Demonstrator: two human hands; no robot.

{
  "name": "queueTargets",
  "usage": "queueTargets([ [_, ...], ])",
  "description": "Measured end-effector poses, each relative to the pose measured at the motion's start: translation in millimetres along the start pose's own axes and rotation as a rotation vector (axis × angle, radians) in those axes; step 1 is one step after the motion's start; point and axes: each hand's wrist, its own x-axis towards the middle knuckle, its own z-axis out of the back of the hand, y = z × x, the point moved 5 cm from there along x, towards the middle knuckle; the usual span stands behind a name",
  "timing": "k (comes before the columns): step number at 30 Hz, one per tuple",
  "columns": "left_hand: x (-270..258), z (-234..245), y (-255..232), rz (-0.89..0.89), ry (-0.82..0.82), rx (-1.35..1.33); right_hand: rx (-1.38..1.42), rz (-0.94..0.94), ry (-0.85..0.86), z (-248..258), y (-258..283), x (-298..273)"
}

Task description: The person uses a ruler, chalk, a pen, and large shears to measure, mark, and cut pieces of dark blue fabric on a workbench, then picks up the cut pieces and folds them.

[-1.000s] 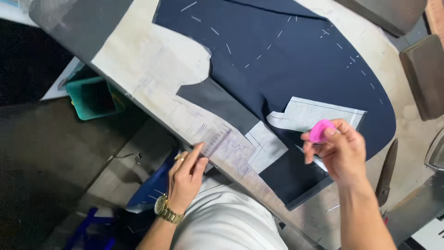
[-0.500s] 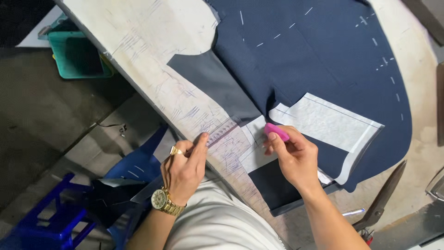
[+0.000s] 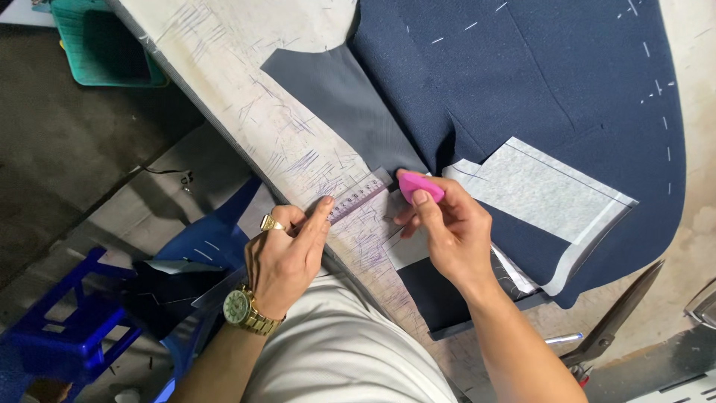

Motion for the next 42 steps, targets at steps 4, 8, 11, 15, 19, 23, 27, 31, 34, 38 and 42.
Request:
queueTargets([
  [4,4,3,-1,-0.005,0.002,-0.013,0.071,-0.016,0.016,1,2,3],
  [8,6,4,1,-0.024,0.005,-0.019,0.001,0.064,-0.002,5,12,2],
  [11,9,4,2,-0.024,0.011,-0.038,-0.067,0.107,-0.022,7,16,0],
  [15,11,4,2,-0.024,0.023,-0.052,-0.096,0.137,-0.048,9,5,-3],
  [19,14,7,0,-0.032,0.01,-0.068,-0.115,0.131,-0.063,10,2,-4],
  [23,14,6,1,-0.037,-0.003,-0.078,-0.116,0.134,-0.08,12,-6,-4],
  [27,13,5,4,-0.057,-0.006,-0.098,-0.109,0.119,-0.082,12,-6,-4],
  [31,14,5,2,-0.056,-0.017,-0.091,-0.11,0.114,-0.079,13,-7,-3],
  [34,16,6,3,-0.063,-0.011,-0.081,-0.108,0.106,-0.079,12,-7,-3],
  [38,17,6,3,-0.056,0.01,-0.101,-0.102,0.121,-0.088,12,0,-2],
  [42,17,7,2,-0.06,0.006,-0.078,-0.143,0.163,-0.094,9,14,0],
])
